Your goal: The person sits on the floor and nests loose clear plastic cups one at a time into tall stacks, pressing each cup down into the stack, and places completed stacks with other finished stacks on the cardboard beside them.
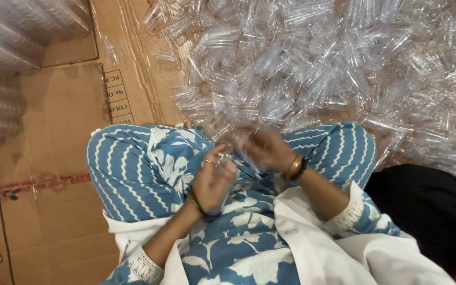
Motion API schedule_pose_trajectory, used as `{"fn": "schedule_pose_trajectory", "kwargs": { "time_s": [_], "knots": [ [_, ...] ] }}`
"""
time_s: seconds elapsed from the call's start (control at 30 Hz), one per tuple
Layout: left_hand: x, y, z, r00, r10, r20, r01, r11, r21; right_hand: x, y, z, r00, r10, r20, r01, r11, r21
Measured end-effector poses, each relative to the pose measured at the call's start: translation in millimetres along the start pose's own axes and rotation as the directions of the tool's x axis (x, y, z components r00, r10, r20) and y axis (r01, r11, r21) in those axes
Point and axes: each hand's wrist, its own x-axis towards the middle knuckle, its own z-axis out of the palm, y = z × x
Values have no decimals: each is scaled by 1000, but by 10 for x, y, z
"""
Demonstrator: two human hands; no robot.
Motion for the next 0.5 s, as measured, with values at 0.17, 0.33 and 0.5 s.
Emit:
{"fn": "schedule_pose_trajectory", "kwargs": {
  "time_s": [0.17,0.33,0.5],
  "knots": [
    [352,-446,-580,941,-27,337,336,188,-923,782,229,-340,756,-632,168,170,-58,-984],
    [384,-499,-819,915,-50,400,403,121,-907,931,-35,-388,902,-430,-30,150,378,-914],
    [321,-220,-500,993,-22,117,52,966,-254,374,-329,-90,969,-175,177,238,861,-449]
  ]
}}
